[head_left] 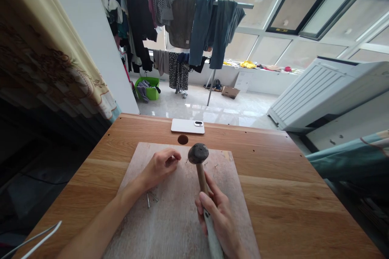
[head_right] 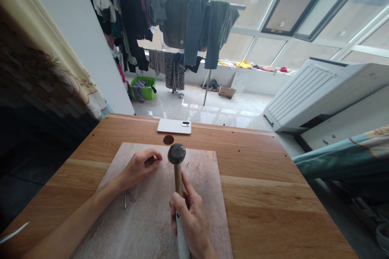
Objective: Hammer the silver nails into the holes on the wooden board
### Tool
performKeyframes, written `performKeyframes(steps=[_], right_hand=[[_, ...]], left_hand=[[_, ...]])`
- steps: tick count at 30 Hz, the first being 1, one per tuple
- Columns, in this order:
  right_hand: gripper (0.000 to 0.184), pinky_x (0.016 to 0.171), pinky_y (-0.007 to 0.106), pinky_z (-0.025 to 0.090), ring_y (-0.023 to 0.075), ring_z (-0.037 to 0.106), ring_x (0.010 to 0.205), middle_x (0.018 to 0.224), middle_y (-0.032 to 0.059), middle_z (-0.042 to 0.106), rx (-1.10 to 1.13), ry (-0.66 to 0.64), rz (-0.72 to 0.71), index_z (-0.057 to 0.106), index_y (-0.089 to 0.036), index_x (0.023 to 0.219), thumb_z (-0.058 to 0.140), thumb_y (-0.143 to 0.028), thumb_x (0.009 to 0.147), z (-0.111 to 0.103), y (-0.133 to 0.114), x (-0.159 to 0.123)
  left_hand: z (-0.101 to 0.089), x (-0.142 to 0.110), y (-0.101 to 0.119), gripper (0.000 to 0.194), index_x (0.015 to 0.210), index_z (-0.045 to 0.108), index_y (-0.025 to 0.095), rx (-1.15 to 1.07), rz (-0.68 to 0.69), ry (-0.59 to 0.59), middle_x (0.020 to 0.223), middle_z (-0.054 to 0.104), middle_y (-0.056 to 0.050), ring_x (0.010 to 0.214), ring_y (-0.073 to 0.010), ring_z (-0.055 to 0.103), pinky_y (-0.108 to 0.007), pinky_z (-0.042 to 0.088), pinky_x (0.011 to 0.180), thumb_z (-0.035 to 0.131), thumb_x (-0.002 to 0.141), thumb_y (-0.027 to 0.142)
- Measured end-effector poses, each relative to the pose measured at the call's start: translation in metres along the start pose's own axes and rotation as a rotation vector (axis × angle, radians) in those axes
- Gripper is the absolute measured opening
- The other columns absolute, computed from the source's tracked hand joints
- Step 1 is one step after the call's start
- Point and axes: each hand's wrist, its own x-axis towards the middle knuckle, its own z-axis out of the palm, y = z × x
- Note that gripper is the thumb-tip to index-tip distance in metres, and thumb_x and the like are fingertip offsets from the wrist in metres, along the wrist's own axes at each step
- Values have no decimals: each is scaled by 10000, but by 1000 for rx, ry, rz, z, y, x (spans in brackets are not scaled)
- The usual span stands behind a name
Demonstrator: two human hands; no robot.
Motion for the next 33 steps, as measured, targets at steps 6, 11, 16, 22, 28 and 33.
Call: performKeyframes(steps=[6,11,16,22,28,33], right_hand=[[833,328,162,409,53,412,389,644,-76,538,13,-25,4,429,-175,1595,707,-558,910,12,-3,6],[897,318,163,406,58,412,382,621,-81,527,0,-36,9,408,-141,1603,727,-564,879,19,-9,6],[872,322,150,408,48,385,387,617,-91,513,14,-54,-15,399,-153,1609,710,-551,899,20,-6,6],[931,334,153,429,55,398,426,646,-79,521,6,-90,2,337,-135,1637,715,-560,900,21,3,6],[939,333,161,417,55,377,419,639,-82,516,2,-93,-5,350,-138,1632,712,-591,893,20,4,6],[900,343,167,431,65,406,441,649,-76,528,-22,-111,7,380,-154,1620,719,-570,898,19,7,6]], left_hand=[[1,1,1,133,1017,683,202,13,-48,46,948,728,-21,737,-131,627,-256,522,726,625,900,223],[0,2,1,133,1014,690,199,-18,-48,40,887,731,-15,723,-132,647,-251,531,724,624,904,233],[0,2,2,143,1019,692,189,-54,-56,32,903,740,-18,744,-131,672,-230,533,714,621,898,221],[-1,3,3,135,961,679,191,-36,-48,32,813,713,14,678,-113,623,-204,492,659,602,854,160],[-2,4,3,153,986,678,196,-37,-87,32,816,722,15,682,-123,630,-212,496,665,620,845,182],[-3,3,1,211,1060,695,207,-46,-74,22,859,747,1,736,-153,674,-232,521,691,622,864,226]])
